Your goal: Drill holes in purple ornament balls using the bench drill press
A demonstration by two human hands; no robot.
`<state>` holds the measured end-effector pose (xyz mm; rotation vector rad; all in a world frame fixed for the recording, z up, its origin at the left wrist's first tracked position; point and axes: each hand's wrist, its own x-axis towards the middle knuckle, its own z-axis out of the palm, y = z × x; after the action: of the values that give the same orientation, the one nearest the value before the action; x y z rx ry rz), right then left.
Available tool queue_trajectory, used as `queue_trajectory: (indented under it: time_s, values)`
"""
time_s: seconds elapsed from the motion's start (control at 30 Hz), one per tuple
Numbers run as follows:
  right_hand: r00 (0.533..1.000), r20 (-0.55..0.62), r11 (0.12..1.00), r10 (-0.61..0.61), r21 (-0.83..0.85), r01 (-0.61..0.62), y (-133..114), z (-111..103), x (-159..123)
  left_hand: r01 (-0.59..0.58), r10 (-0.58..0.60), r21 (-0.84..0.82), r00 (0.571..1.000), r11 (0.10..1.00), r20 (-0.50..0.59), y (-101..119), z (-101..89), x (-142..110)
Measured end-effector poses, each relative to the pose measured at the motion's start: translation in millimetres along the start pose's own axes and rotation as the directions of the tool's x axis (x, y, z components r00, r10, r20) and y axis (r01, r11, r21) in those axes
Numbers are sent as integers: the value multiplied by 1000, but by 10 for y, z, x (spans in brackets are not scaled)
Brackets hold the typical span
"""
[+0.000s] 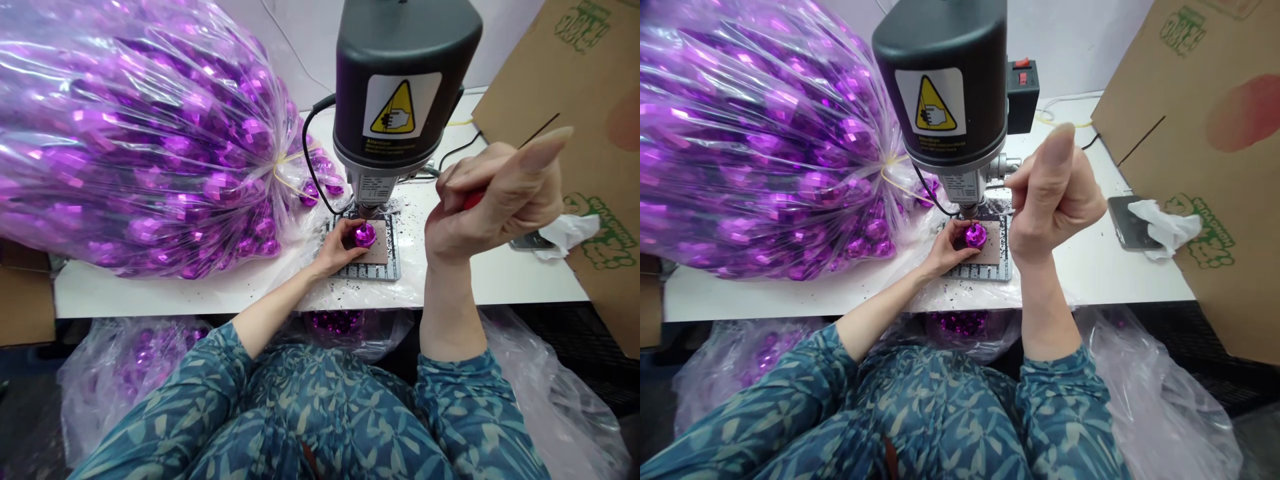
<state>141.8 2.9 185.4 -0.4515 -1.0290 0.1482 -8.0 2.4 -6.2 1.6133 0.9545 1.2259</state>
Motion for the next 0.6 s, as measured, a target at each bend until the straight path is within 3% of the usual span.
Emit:
queue_trajectory:
  time_s: [0.33,0.47,0.6]
  values:
    - [1000,18,1000,-24,-9,25,24,-20,-12,3,-3,-14,1000,1000,-31,2,9,-14]
    - [989,7,985,-148,91,146,160,-66,-61,16,-16,-10,999,1000,-35,41,7,-21]
    - [980,-77,977,-183,100,190,296,-92,-137,24,-24,1,999,1000,-31,56,4,-21]
